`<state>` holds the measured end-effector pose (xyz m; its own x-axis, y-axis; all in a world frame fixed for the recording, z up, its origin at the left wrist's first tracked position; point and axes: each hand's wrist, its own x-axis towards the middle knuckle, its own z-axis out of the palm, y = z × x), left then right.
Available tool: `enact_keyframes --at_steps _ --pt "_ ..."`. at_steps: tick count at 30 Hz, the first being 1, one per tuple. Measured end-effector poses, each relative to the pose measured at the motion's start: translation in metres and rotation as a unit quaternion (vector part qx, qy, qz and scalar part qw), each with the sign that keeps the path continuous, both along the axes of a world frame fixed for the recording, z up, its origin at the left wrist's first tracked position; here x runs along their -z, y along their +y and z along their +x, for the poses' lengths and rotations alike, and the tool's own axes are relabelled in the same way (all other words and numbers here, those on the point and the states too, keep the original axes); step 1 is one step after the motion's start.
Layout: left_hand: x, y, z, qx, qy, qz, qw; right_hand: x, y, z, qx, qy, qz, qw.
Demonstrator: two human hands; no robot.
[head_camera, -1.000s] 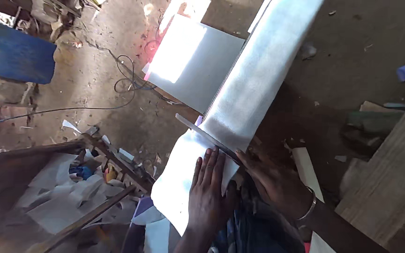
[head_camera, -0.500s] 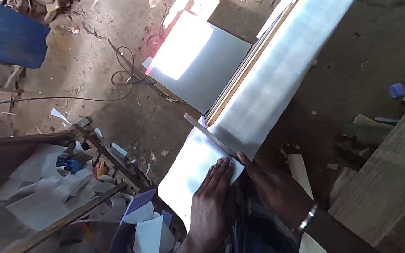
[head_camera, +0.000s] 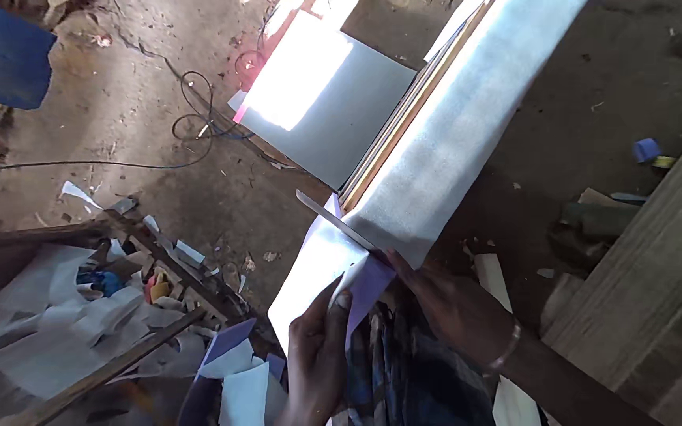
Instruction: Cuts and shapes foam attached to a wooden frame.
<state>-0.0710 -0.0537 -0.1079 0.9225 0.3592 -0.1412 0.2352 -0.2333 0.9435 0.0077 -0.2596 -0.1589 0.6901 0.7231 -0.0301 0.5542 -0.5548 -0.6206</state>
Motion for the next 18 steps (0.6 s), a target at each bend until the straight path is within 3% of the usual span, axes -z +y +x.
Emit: enact_keyframes --at_steps 3,8,13,18 --pt "-0.012 0.008 0.005 -0.019 0.004 -0.03 0.999 -0.004 -0.012 -0.003 -0.015 -0.019 -0.015 1.0" --pt "-0.035 0.026 0.017 -0.108 0.056 -0.073 0.99 -0.015 0.012 0.008 -0.026 -0.022 -0.069 0.997" --pt "-0.049 0.055 0.026 -0.194 0.092 -0.14 0.967 -0.032 -0.01 0.002 -0.03 -0.034 -0.089 0.995" --pt "-0.046 0.061 0.02 -0.242 0.077 -0.19 0.948 -0.043 0.035 0.025 -0.016 -0.014 -0.083 0.996"
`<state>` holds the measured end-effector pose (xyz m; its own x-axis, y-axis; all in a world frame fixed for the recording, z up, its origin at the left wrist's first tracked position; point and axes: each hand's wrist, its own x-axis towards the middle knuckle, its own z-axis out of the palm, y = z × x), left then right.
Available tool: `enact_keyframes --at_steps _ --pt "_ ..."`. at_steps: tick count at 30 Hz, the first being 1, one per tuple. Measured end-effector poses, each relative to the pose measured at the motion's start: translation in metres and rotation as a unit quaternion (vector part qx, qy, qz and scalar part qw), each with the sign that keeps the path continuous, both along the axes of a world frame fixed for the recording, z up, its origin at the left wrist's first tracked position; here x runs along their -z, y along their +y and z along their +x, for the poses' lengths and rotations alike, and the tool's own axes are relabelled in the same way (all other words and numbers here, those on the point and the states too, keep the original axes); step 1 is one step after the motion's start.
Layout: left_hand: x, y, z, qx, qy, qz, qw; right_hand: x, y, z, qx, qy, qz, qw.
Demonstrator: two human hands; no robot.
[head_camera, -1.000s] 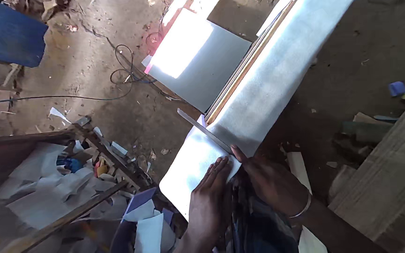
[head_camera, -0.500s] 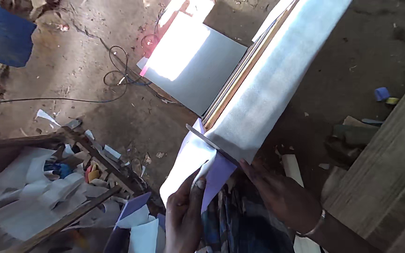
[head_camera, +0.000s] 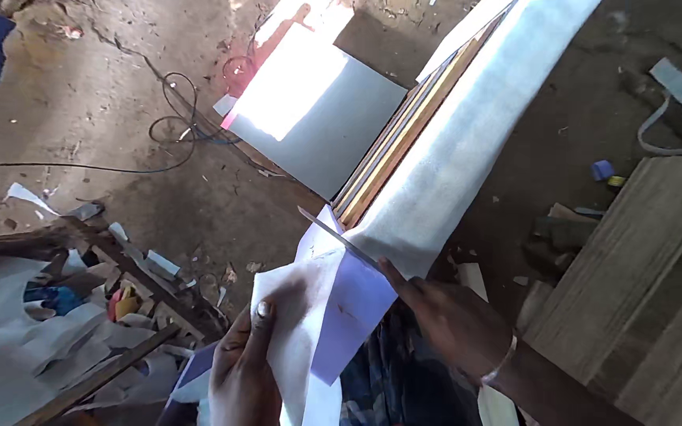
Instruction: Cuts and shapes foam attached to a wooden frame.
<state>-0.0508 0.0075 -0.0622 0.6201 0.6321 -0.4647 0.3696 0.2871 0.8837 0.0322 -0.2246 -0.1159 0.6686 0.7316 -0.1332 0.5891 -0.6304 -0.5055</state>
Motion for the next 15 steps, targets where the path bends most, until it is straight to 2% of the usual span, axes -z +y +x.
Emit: enact_keyframes --at_steps 2,5,8,11,13,15 --pt "0.001 0.007 -0.008 -0.026 -0.006 -0.041 0.999 -0.003 0.005 0.007 0.057 -0.003 0.07 0.996" --pt "0.012 0.006 -0.024 -0.048 -0.03 -0.08 0.995 -0.01 -0.007 0.014 0.155 0.107 0.164 0.968" --pt "0.014 0.004 -0.016 -0.074 -0.026 -0.086 0.993 -0.007 -0.01 0.011 0.23 0.241 0.247 0.91" --pt "0.012 0.014 0.001 -0.097 -0.006 -0.09 0.991 0.003 0.022 0.014 0.259 0.323 0.331 0.848" --pt "0.014 0.019 0.001 -0.102 -0.007 -0.099 0.99 0.007 0.057 0.029 0.25 0.373 0.34 0.826" --pt "0.017 0.025 -0.004 -0.117 0.004 -0.12 0.986 0.012 0.09 0.05 0.245 0.432 0.29 0.818"
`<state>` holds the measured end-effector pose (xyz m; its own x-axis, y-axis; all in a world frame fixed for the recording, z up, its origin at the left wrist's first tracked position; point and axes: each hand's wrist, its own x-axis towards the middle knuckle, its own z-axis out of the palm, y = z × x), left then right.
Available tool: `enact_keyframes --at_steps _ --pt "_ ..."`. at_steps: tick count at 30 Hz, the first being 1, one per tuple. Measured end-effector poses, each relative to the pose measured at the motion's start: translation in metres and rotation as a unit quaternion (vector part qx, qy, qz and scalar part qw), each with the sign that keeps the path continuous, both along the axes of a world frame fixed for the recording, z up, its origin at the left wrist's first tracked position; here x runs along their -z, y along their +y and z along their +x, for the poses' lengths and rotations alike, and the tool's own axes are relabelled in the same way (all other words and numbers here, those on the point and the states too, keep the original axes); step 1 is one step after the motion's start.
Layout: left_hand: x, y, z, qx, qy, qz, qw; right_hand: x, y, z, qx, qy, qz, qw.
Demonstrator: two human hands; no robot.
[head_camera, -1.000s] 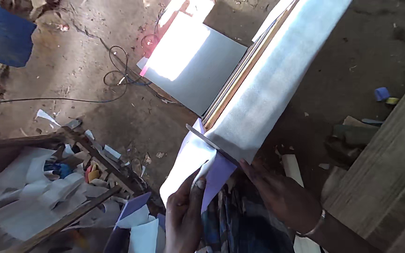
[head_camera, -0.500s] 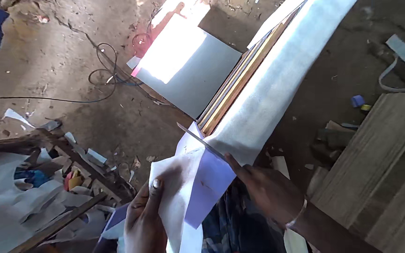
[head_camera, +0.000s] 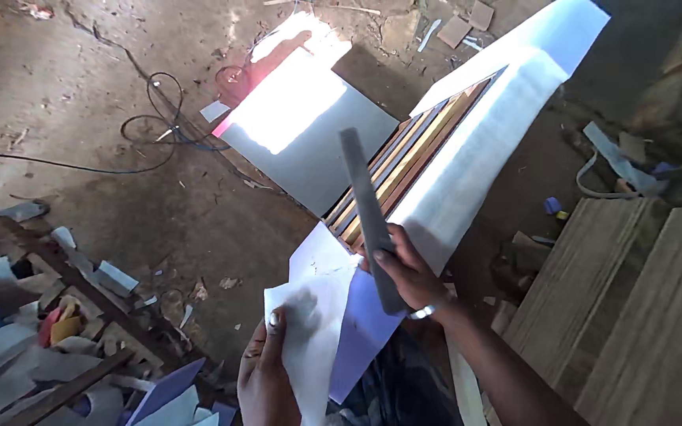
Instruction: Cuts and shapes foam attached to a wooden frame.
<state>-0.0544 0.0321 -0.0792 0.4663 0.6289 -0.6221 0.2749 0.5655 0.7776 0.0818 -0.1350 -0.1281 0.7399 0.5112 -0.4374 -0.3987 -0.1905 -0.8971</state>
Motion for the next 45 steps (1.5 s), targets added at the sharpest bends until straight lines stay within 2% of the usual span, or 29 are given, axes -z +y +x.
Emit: enact_keyframes --at_steps 3,5,6,9,11,13,16,18,20,22,23,26,27,30,32,33,35,37,39,41,43,45 --pt "0.008 0.01 -0.004 -0.029 0.039 -0.059 0.997 0.005 0.029 0.025 -0.068 0.119 -0.076 0.988" --pt "0.016 0.014 -0.009 -0.042 0.034 -0.099 0.994 0.009 0.036 0.032 -0.074 0.16 -0.109 0.978" --pt "0.018 0.015 -0.012 -0.048 0.026 -0.112 0.992 0.012 0.035 0.031 -0.054 0.164 -0.096 0.98" --pt "0.013 0.011 -0.018 -0.044 0.005 -0.117 0.992 0.019 0.017 0.014 0.051 0.108 0.038 0.992" --pt "0.006 0.002 -0.024 0.017 -0.043 -0.058 0.997 0.022 0.004 0.004 0.118 0.096 0.111 0.982" --pt "0.009 -0.006 -0.035 0.113 -0.125 0.003 0.986 0.018 -0.012 -0.009 0.178 0.103 0.151 0.967" --pt "0.025 0.01 -0.027 0.274 -0.218 0.058 0.935 0.005 -0.041 -0.031 0.227 0.03 0.122 0.966" --pt "0.033 0.032 0.005 0.324 -0.224 0.057 0.917 0.004 -0.061 -0.049 0.269 -0.062 0.053 0.96" --pt "0.018 0.037 0.056 0.405 -0.158 0.044 0.899 0.005 -0.077 -0.064 0.315 -0.106 -0.019 0.943" --pt "-0.002 0.017 0.118 0.551 -0.045 0.041 0.832 0.009 -0.086 -0.073 0.353 -0.107 -0.046 0.928" --pt "-0.001 -0.001 0.145 0.607 0.011 0.042 0.793 0.012 -0.087 -0.077 0.376 -0.101 -0.049 0.92" --pt "0.051 -0.059 0.174 0.672 0.139 0.116 0.718 0.021 -0.084 -0.086 0.456 -0.109 -0.054 0.882" --pt "0.061 -0.068 0.171 0.678 0.167 0.131 0.704 0.022 -0.083 -0.089 0.481 -0.112 -0.057 0.868" --pt "0.058 -0.067 0.153 0.649 0.209 0.08 0.727 0.017 -0.094 -0.101 0.533 -0.095 -0.053 0.839" --pt "0.043 -0.069 0.155 0.63 0.23 0.039 0.741 0.016 -0.107 -0.108 0.534 -0.077 -0.075 0.839" --pt "0.044 -0.075 0.159 0.608 0.236 0.05 0.756 0.019 -0.112 -0.113 0.528 -0.068 -0.093 0.841" --pt "0.065 -0.083 0.165 0.581 0.258 0.078 0.768 0.024 -0.12 -0.126 0.51 -0.055 -0.111 0.851" --pt "0.085 -0.088 0.17 0.567 0.282 0.15 0.759 0.027 -0.128 -0.127 0.504 -0.064 -0.092 0.857" --pt "0.08 -0.096 0.162 0.57 0.286 0.221 0.738 0.028 -0.138 -0.135 0.501 -0.075 -0.079 0.859" --pt "0.071 -0.113 0.156 0.565 0.317 0.309 0.696 0.031 -0.149 -0.151 0.487 -0.078 -0.122 0.861" --pt "0.071 -0.135 0.15 0.515 0.358 0.386 0.677 0.036 -0.161 -0.167 0.467 -0.089 -0.174 0.863" --pt "0.085 -0.152 0.141 0.431 0.362 0.476 0.675 0.04 -0.171 -0.179 0.459 -0.104 -0.211 0.857"
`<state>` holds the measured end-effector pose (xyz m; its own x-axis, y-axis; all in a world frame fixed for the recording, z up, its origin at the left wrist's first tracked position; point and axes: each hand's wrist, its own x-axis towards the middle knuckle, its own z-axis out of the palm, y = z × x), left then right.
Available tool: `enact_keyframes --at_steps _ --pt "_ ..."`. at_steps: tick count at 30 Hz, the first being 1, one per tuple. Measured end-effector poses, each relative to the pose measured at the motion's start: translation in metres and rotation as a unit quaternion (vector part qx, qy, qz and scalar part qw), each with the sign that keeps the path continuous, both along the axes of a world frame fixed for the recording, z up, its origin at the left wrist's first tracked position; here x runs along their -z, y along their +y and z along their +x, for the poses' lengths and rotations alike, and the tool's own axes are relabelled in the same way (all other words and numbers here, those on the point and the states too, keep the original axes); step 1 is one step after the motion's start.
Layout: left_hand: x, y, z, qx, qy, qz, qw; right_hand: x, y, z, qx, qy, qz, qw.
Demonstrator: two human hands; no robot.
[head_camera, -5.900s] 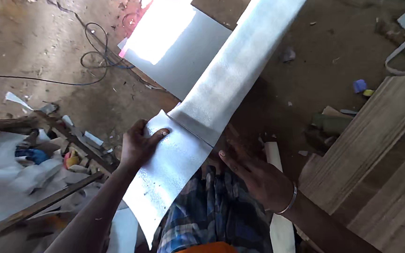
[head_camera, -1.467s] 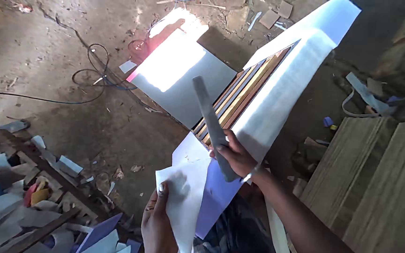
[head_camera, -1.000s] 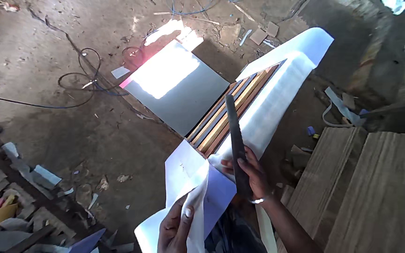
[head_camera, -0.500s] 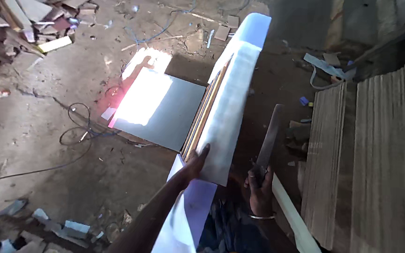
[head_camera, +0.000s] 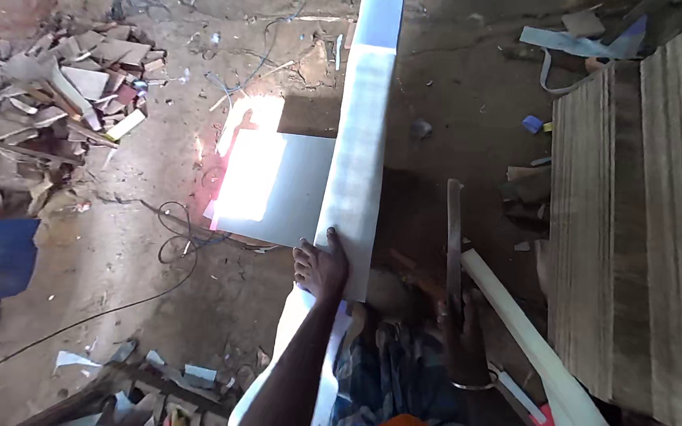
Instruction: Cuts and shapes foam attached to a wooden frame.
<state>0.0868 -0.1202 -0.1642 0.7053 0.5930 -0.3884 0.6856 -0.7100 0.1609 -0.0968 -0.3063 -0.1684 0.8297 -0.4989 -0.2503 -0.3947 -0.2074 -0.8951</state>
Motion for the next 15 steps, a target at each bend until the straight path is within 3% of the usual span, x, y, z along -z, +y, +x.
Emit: enact_keyframes --at_steps 2,5,13,15 --pt "0.013 -0.01 -0.008 -0.014 -0.073 0.06 0.995 0.005 -0.007 -0.01 0.019 0.0 -0.01 1.0" --pt "0.019 -0.025 -0.016 -0.032 -0.087 0.082 0.992 0.009 -0.015 -0.02 0.048 0.02 0.004 0.999" --pt "0.014 -0.083 -0.043 -0.054 -0.073 0.023 0.996 0.0 -0.032 0.002 0.054 0.028 0.019 0.998" --pt "0.019 -0.087 -0.057 -0.015 -0.107 0.021 0.994 0.001 -0.038 0.01 0.043 0.024 0.01 0.999"
